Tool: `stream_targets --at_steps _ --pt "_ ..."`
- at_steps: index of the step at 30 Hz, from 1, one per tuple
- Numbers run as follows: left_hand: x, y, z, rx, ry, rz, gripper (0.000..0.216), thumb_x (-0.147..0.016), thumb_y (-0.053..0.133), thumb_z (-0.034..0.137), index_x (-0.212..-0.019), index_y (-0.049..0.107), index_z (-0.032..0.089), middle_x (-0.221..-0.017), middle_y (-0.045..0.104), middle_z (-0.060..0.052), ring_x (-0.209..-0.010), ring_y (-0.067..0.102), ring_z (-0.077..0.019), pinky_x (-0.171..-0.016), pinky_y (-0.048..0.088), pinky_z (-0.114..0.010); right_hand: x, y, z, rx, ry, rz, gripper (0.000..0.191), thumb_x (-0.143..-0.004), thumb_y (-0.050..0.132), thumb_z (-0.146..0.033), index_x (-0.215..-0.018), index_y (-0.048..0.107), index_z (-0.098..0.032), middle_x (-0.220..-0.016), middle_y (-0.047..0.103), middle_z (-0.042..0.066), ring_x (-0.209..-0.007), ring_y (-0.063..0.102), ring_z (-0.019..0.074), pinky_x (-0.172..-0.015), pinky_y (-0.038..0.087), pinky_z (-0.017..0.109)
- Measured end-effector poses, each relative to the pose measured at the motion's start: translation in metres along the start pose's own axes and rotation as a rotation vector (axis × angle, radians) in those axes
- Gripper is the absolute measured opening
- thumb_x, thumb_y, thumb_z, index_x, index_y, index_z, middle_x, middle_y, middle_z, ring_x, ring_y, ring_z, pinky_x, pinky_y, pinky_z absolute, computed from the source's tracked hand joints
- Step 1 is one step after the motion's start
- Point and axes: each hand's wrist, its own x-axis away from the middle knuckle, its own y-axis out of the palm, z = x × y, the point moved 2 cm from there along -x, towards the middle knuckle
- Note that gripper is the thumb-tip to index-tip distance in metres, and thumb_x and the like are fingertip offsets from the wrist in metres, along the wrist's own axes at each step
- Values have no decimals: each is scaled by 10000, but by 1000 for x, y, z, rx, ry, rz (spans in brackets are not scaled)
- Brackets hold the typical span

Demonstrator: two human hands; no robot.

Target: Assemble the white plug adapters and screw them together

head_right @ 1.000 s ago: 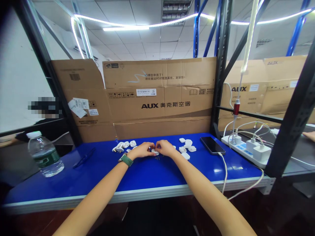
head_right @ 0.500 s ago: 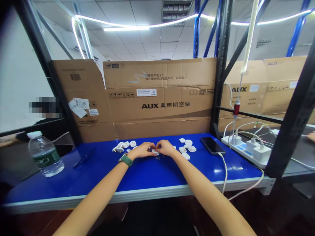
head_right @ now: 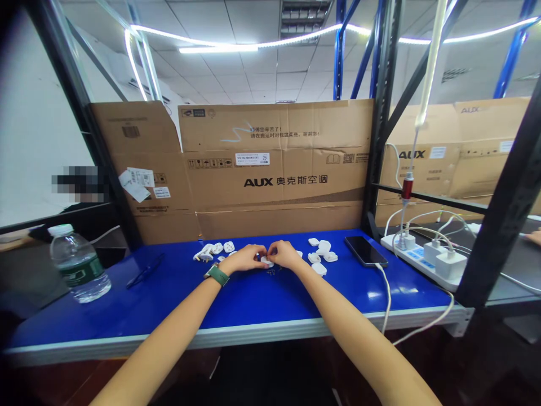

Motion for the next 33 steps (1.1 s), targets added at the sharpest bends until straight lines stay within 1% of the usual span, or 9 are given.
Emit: stream_targets --at_steps 8,11,13,16,19,21,24,28,33 --pt "-1 1 -3 3 1 7 372 -793 736 505 -981 654 195 -969 712 -30 -863 645 -205 -720 420 -260 2 -10 -3 6 -45 -41 139 -756 729 -201 -892 756 -195 -825 727 25 -770 633 173 -699 430 258" --pt "-1 2 -4 24 -5 11 366 -786 753 480 -1000 670 196 -1000 721 -38 -888 649 -212 -742 429 -264 3 -21 -7 -78 -50 45 112 -847 641 -259 -871 717 -180 -832 715 36 -775 608 172 -722 430 274" --pt "-1 2 -3 40 -10 9 370 -782 762 463 -1026 681 197 -1022 726 -42 -907 649 -216 -757 434 -267 4 -29 -12 -153 -47 139 217 -921 545 -336 -823 658 -179 -776 671 30 -734 567 164 -708 419 280" --pt "0 1 0 58 -13 8 383 -776 771 449 -1049 686 194 -1027 728 -46 -908 647 -217 -761 438 -270 4 -39 -22 -395 -111 262 333 -964 466 -476 -790 558 -208 -697 551 1 -679 491 156 -678 395 285" --pt "0 1 0 84 -8 6 377 -771 776 437 -1048 689 196 -1024 726 -40 -891 643 -204 -759 438 -263 4 -44 -29 -793 -128 326 478 -919 486 -643 -687 411 -232 -629 385 -18 -592 362 151 -598 354 296" --pt "-1 1 0 97 3 3 376 -772 776 435 -1053 693 201 -1028 724 -36 -884 639 -194 -760 438 -257 3 -45 -30 -1014 -110 314 556 -902 466 -696 -633 301 -239 -594 273 -30 -556 293 153 -569 338 309" --pt "-2 2 -2 97 25 5 388 -775 774 451 -1069 703 206 -1038 720 -38 -876 633 -189 -760 438 -255 4 -43 -31 -1168 -100 252 597 -922 414 -693 -592 209 -239 -562 196 -33 -536 255 160 -567 347 329" --pt "-3 2 -1 107 49 2 393 -780 773 454 -1081 708 210 -1040 723 -44 -895 638 -194 -780 442 -261 6 -41 -32 -1205 -64 192 625 -927 408 -691 -567 176 -236 -532 165 -35 -524 232 157 -566 349 334" --pt "-2 2 1 112 36 -1 400 -776 782 431 -1105 707 216 -1043 725 -42 -907 638 -193 -794 451 -264 9 -34 -40 -1182 -36 125 644 -898 454 -724 -558 207 -236 -522 168 -45 -517 215 143 -548 326 321"
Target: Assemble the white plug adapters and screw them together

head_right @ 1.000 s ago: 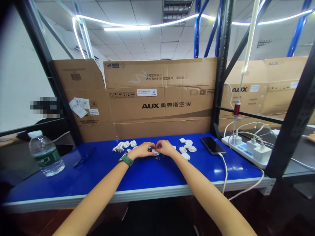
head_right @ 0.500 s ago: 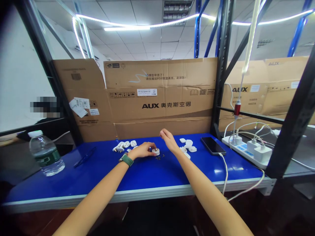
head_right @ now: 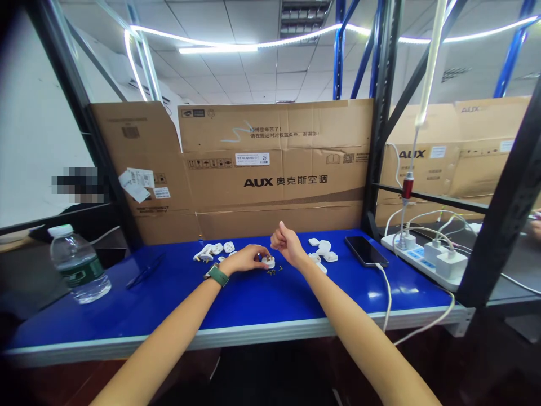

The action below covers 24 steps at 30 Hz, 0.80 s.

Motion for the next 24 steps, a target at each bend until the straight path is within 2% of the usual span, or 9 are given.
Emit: stream_targets --at_steps 6,15,24 --pt "-1 1 -2 -3 -8 11 394 -763 793 423 -1083 718 206 -1029 728 -39 -873 631 -190 -771 451 -265 2 5 6 -7 20 -53 651 -891 502 -709 -552 226 -227 -543 188 -47 -520 240 129 -542 301 306" --pt "1 -1 3 -15 -14 -10 383 -784 771 405 -1104 701 206 -1018 729 -42 -892 651 -197 -799 460 -273 1 5 0 12 -14 5 652 -883 483 -734 -558 232 -228 -540 198 -43 -525 239 135 -550 323 313" --pt "0 0 1 -26 3 -2 379 -784 774 400 -1104 706 208 -1033 729 -46 -926 660 -211 -802 456 -270 1 6 3 -31 -23 -37 635 -908 492 -695 -551 249 -229 -546 206 -44 -519 246 133 -551 314 308"
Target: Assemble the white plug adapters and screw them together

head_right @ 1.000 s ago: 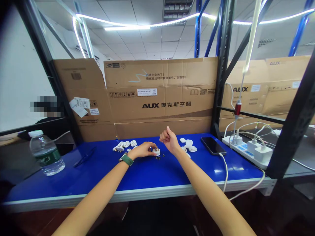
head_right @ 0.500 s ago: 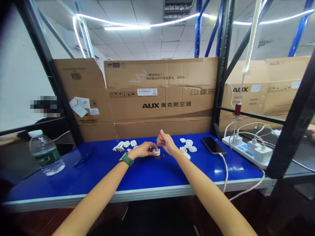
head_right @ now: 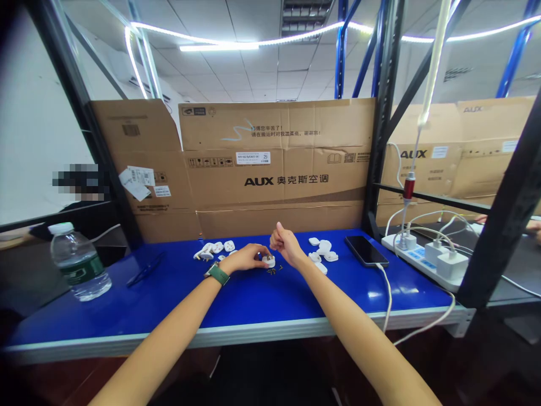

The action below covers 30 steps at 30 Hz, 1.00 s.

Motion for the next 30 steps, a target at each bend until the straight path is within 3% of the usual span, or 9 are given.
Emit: stream_targets --at_steps 13,18,23,30 --pt "0 -1 1 -20 -5 -4 379 -787 771 370 -1115 703 190 -1042 726 -58 -931 661 -211 -816 459 -274 -1 2 -2 -42 25 23 645 -882 533 -706 -555 257 -223 -548 205 -45 -526 242 130 -539 297 296" --pt "0 -1 1 -10 -19 -1 398 -784 772 412 -1114 707 199 -1033 728 -50 -916 658 -207 -809 456 -272 -2 1 0 -131 8 -28 600 -904 563 -636 -569 291 -218 -561 223 -47 -529 238 125 -534 283 282" --pt "-1 1 -2 15 -29 1 406 -777 778 427 -1110 709 205 -1039 729 -46 -896 656 -204 -791 452 -266 -4 -3 6 -154 -19 -31 460 -912 599 -514 -628 402 -210 -612 315 -31 -563 324 131 -566 339 274" --pt "-1 1 -3 -4 -22 -4 387 -786 776 396 -1106 708 189 -1032 728 -55 -896 655 -207 -780 444 -262 -6 -6 8 -94 -62 -13 171 -794 660 -349 -804 578 -199 -727 452 0 -663 451 153 -605 428 274"
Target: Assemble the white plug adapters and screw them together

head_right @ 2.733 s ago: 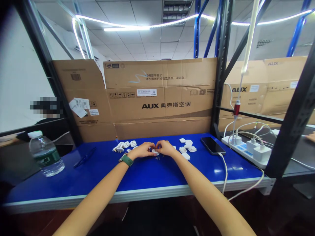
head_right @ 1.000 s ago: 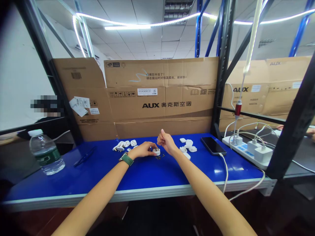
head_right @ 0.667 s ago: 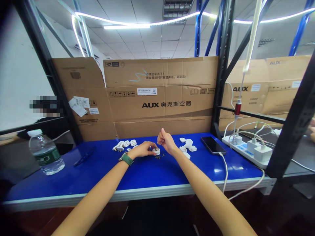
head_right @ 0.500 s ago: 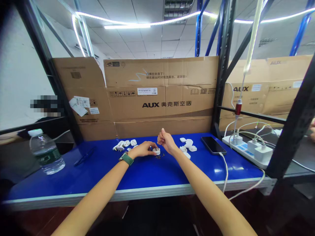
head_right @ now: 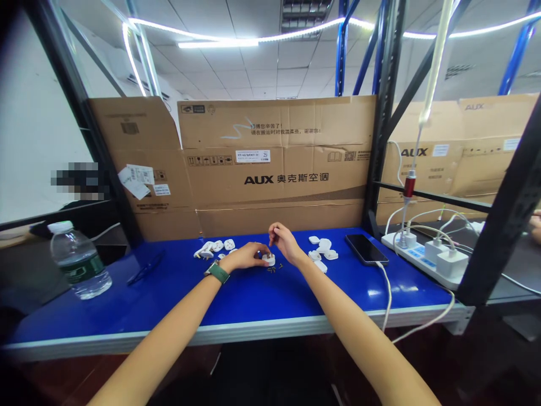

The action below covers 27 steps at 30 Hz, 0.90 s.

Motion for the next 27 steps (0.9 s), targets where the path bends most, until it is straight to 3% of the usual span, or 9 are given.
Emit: stream_targets --at_steps 6,14,27 --pt "0 0 2 3 0 -6 381 -781 780 391 -1105 711 202 -1025 725 -43 -869 638 -194 -765 440 -257 -2 -4 -6 -54 -54 36 126 -785 638 -302 -789 563 -201 -727 446 2 -663 461 156 -615 446 282" --pt "1 -1 3 7 -3 -1 377 -781 778 368 -1109 708 196 -1024 726 -49 -908 654 -204 -787 449 -260 1 0 -2 -28 16 -10 142 -807 627 -302 -762 538 -201 -713 446 3 -639 442 154 -596 434 280" --pt "-1 1 -3 12 -6 0 399 -780 777 413 -1109 707 199 -1019 726 -50 -899 653 -206 -778 446 -262 1 0 0 -31 8 -16 158 -810 623 -310 -749 528 -199 -716 449 1 -642 448 152 -605 441 284"
